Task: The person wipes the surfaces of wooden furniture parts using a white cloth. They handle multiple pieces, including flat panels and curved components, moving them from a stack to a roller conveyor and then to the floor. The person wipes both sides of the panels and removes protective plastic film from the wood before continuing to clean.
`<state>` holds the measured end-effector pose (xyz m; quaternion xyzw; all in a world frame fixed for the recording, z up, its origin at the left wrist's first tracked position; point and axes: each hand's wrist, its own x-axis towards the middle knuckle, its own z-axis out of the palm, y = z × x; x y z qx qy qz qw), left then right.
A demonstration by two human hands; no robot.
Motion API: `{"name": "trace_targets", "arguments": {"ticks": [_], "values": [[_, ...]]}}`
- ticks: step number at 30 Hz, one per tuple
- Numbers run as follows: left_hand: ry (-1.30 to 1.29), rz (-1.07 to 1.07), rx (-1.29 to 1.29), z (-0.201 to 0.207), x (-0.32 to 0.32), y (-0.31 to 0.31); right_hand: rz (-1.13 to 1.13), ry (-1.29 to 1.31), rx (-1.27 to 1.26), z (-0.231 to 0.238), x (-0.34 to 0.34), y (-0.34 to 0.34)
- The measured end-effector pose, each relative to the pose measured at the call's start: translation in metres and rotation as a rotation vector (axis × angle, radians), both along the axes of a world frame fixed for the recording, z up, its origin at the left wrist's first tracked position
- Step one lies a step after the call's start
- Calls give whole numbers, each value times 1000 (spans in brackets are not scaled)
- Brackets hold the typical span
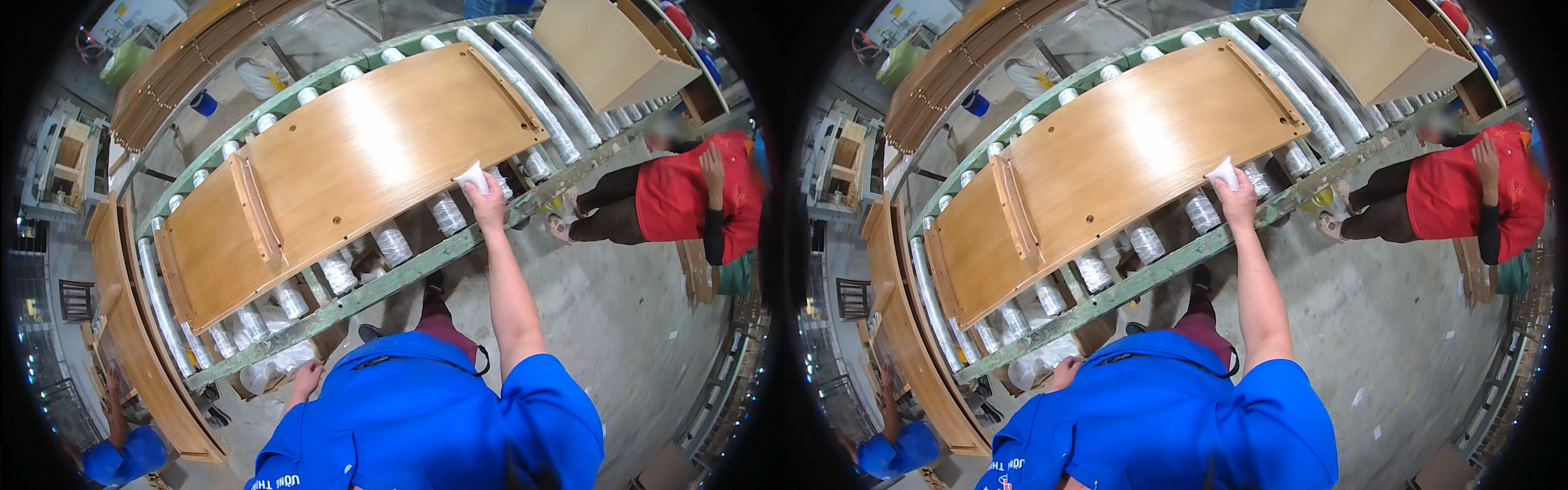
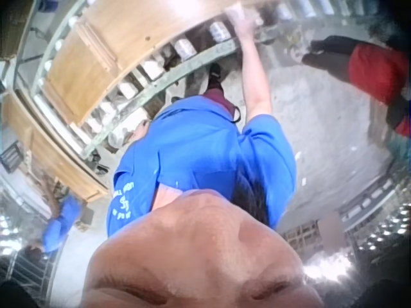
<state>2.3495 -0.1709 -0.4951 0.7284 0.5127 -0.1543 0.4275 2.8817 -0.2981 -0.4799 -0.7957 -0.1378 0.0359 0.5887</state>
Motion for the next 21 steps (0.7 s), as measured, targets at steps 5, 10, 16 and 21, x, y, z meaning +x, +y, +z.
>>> {"name": "trace_targets", "arguments": {"ticks": [5,10,16,21], "values": [[-162,97,-123,-14,77,-4,69,-47,-117,1,22,-11],[-109,37,-134,-13,108,2,47,-88,-134,-3,51,-28],[27,-35,-83,5,103,-11,-57,-153,-127,-2,95,-49],[89,21,-112,17,108,-19,-146,-137,-141,-2,136,-68]]}}
